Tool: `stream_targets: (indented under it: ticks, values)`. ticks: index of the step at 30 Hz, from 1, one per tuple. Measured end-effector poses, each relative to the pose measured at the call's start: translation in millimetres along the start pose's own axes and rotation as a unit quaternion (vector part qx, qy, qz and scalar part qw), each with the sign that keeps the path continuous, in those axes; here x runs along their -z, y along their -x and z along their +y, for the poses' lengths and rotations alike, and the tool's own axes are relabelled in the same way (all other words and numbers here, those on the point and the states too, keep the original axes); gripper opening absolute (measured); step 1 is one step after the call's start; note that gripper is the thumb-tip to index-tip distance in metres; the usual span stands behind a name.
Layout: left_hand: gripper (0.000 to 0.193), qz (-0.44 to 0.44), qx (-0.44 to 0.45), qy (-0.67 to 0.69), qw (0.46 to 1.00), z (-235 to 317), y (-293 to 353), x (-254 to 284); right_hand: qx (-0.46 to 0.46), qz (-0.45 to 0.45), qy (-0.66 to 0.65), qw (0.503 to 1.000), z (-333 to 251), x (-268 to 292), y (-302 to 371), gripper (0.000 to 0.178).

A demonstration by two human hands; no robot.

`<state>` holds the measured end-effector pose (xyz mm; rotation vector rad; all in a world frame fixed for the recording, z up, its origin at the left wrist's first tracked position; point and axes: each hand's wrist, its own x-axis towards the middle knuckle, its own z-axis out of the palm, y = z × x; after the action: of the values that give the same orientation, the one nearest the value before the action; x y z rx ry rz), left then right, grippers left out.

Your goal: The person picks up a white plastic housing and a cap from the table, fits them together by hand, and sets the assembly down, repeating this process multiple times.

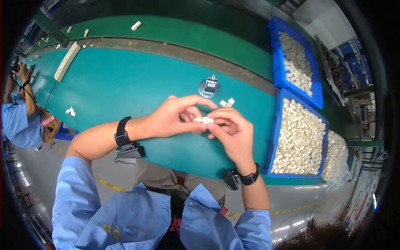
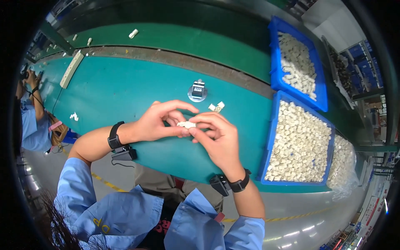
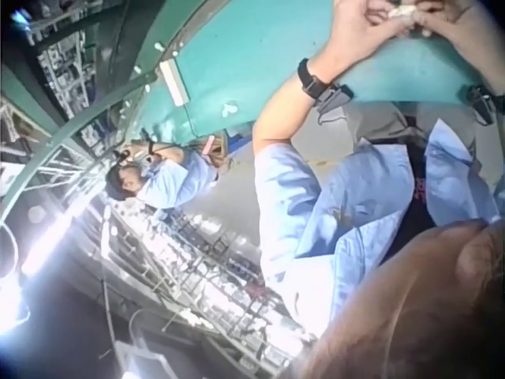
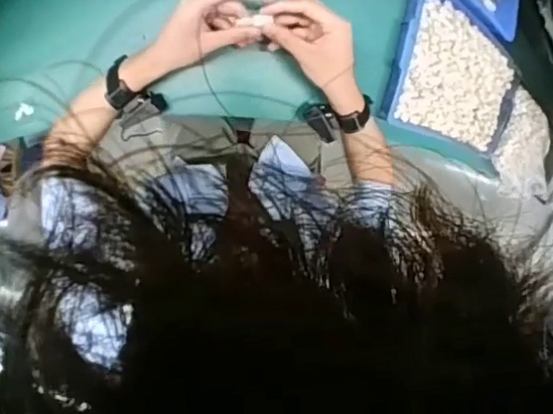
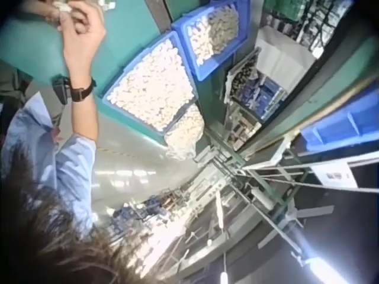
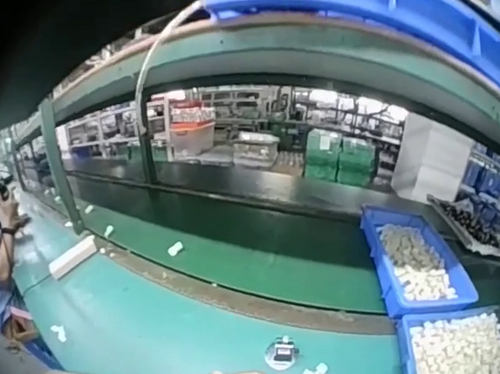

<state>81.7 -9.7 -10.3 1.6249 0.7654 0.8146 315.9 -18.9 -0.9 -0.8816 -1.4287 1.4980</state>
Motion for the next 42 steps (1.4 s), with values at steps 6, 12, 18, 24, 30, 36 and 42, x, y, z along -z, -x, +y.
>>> stream_targets:
  ticks: [6, 12, 18, 24, 30, 36, 42]
  values:
    - [0.074, 0.167, -0.106, -0.398, 0.896, 22, -6, 23, 0.059, 0.106, 0.204, 0.971, -44, 50, 8, 0.032]
    - [0.078, 0.115, -0.088, -0.438, 0.888, 7, -10, 25, 0.165, 0.344, 0.376, 0.845, -96, 83, 31, 0.043]
    - [0.077, 0.077, -0.026, -0.451, 0.889, 12, 0, 35, 0.040, 0.135, 0.463, 0.875, -56, 51, 30, 0.035]
    - [0.071, 0.156, -0.121, -0.330, 0.923, 6, -3, 72, -0.069, 0.002, 0.518, 0.852, -56, 19, 12, 0.024]
    - [0.061, 0.371, 0.022, -0.481, 0.794, -67, -23, 210, -0.034, 0.005, 0.531, 0.846, -34, 27, 27, 0.022]
    - [0.042, 0.328, 0.002, -0.268, 0.906, -90, -34, 251, -0.051, 0.042, 0.362, 0.930, -15, 44, 10, 0.015]
    - [0.038, 0.222, -0.038, 0.027, 0.974, 5, -20, 93, 0.015, 0.029, 0.066, 0.997, -31, 39, 2, 0.013]
